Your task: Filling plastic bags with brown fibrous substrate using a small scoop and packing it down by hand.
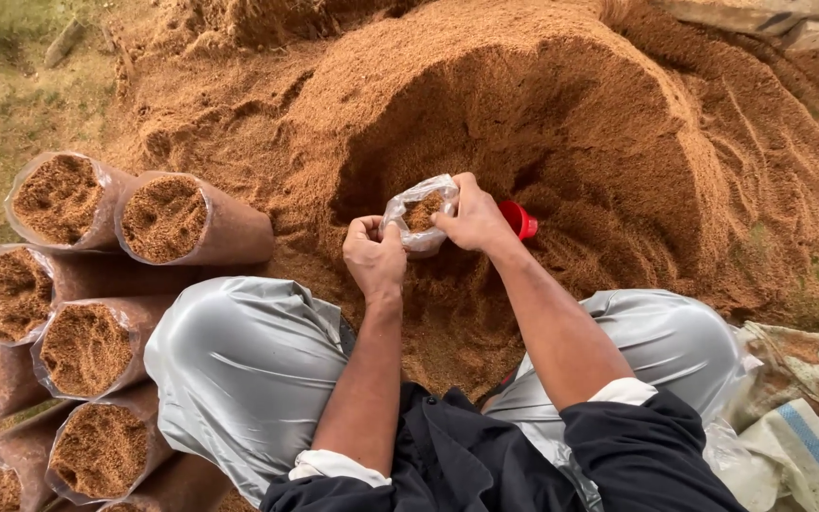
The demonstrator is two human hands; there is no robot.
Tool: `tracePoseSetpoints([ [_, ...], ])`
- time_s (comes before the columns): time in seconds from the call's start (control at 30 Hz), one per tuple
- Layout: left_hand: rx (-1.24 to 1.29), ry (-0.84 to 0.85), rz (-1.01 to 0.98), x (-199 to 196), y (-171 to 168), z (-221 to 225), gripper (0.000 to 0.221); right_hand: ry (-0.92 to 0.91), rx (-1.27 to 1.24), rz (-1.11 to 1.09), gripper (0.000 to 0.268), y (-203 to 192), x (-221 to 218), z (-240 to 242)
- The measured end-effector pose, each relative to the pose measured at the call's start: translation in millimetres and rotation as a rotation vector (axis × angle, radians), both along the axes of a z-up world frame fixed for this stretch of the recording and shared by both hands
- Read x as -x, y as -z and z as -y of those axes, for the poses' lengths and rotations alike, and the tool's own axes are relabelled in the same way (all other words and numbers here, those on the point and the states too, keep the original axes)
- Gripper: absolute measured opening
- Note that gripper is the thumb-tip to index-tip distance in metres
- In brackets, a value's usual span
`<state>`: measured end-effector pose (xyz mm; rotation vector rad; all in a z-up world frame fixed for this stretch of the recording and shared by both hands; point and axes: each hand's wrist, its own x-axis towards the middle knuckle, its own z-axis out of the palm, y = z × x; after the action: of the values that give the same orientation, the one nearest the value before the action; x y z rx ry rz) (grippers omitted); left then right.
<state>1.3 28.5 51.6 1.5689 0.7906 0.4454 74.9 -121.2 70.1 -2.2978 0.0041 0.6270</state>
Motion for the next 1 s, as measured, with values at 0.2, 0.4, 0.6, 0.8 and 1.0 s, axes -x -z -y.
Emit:
tracePoseSetpoints([
  [0.2, 0.079, 0.052, 0.011, -3, -21, 3, 0.006, 0.105, -0.105, 0.215, 0.035, 21, -10, 13],
  [0.4, -0.024, 0.028, 0.096, -9, -9, 5, 0.005, 0.144, -0.298, 0.108, 0.032, 11, -11, 28],
  [0.6, 0.045, 0.012, 0.061, -12, 20, 11, 0.016, 0.320, 0.263, 0.197, 0.036, 84, -30, 109],
  [0.8, 0.272, 0.040, 0.028, -14, 11, 17, 0.081, 0.673, 0.057, -0.231, 0.081, 192, -11, 134],
  [1.0, 0.410, -0.030, 0.000, -13, 3, 29, 0.091, 0.711, -0.076, -0.172, 0.066, 166, -4, 119],
])
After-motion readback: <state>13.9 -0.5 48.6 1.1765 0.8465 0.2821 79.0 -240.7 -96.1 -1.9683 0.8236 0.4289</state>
